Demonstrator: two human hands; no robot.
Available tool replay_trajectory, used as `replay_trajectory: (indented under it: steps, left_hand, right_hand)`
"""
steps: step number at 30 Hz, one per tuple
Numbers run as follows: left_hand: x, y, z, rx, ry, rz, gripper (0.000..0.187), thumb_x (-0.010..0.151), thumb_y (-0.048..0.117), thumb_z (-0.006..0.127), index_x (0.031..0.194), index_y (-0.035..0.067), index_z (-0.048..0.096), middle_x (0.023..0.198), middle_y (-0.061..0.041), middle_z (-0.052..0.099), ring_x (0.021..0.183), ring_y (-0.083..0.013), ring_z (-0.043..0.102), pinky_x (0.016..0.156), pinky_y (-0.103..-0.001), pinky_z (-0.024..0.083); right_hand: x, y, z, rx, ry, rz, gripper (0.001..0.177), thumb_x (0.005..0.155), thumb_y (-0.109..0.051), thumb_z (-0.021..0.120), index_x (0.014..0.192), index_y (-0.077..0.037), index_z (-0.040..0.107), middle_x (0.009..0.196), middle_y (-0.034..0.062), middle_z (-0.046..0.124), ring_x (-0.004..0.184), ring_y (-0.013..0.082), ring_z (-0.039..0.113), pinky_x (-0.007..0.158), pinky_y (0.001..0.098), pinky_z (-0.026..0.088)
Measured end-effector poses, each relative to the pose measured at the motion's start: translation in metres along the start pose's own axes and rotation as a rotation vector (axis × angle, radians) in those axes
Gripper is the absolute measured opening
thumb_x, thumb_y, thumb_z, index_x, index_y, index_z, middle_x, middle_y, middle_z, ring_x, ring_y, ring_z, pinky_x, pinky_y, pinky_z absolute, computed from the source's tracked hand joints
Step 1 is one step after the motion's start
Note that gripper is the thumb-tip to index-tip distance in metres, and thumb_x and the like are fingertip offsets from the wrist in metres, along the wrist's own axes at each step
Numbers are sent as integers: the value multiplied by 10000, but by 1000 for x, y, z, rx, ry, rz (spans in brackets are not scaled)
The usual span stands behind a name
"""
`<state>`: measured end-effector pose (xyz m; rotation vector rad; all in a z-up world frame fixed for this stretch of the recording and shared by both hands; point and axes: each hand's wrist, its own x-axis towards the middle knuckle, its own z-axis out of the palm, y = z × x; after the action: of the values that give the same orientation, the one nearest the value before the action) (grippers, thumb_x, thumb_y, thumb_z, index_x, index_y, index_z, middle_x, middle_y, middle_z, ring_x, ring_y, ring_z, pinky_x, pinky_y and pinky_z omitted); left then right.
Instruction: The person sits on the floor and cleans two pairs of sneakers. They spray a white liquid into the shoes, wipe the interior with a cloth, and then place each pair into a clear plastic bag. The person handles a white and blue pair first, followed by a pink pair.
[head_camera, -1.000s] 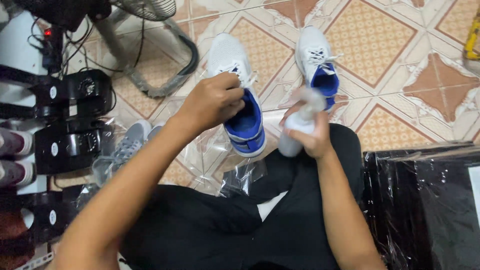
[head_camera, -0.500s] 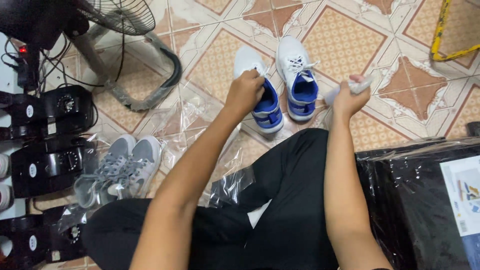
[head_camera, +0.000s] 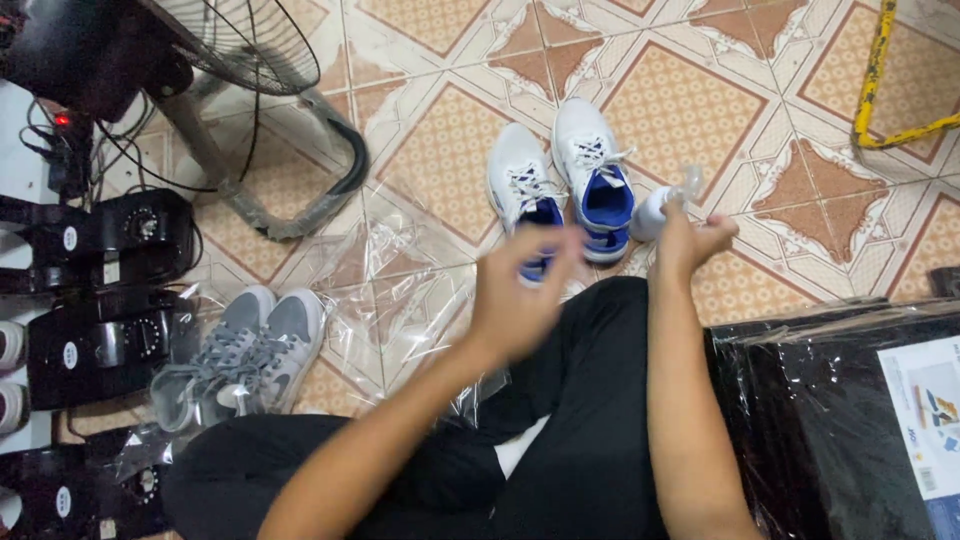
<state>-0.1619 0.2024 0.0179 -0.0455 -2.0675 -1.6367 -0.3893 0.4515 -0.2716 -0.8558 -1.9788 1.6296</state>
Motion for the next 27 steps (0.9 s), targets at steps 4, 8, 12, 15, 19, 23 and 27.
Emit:
replay_trajectory:
  steps: [4,8,12,15,19,23,27]
  left_hand:
    - [-57,133,-2,-306,-358,128,141,1164,4,657,1233,-3,779,1302,-182,812,1140,-352,788,1094,-456,686]
    - [-176,66,34,-761,-1161,-230,159,1265,51,569,1120,97,613,1092,6,663,1043,-124,606,1065,-400,554]
    - [-168,73,22,-857,-1096,-230,190,1256,99,560,1067,115,556,1050,11,603,997,-135,532,1004,-380,508]
    - [-160,84,15,-935,-1052,-226,226,1250,135,552,1027,128,513,1018,14,559,963,-143,477,959,-366,473]
    - [-145,110,-13,-983,-976,-216,268,1243,171,545,987,141,470,986,18,514,929,-152,423,914,-352,438]
    - [-125,155,-77,-955,-727,-183,217,1208,229,629,1016,190,535,1004,37,559,944,-153,476,922,-326,473]
    - [-59,200,-117,-545,-208,54,198,1091,301,999,1288,320,977,1202,90,918,1141,-138,910,1138,-285,753]
  right_hand:
    - [-77,-66,-38,-37,-257,-193,604,1083,-180,894,1377,-75,377,1247,96,433,1129,196,532,995,356,520]
    - [-110,-96,-25,-306,-431,-642,425,965,-135,925,1255,-132,615,1188,93,652,1140,353,697,1049,520,579]
    - [-122,-103,-3,-696,-594,-651,441,958,-332,920,1283,-230,640,1325,73,672,1218,494,777,1051,682,630]
    - [-121,-108,6,-802,-721,-630,583,968,-373,957,1395,-138,638,1386,170,714,1323,531,757,1107,625,585]
    - [-104,-101,31,-1073,-762,-741,544,1053,-528,842,1340,-96,680,1141,284,936,1186,531,905,1146,578,551]
    - [-98,-110,39,-1242,-888,-709,603,1133,-519,707,1221,30,938,1139,372,946,1226,573,907,1072,630,615]
    - [-80,-86,56,-1274,-909,-626,1022,1220,-752,400,1330,102,950,1288,430,929,1327,610,864,1140,644,612]
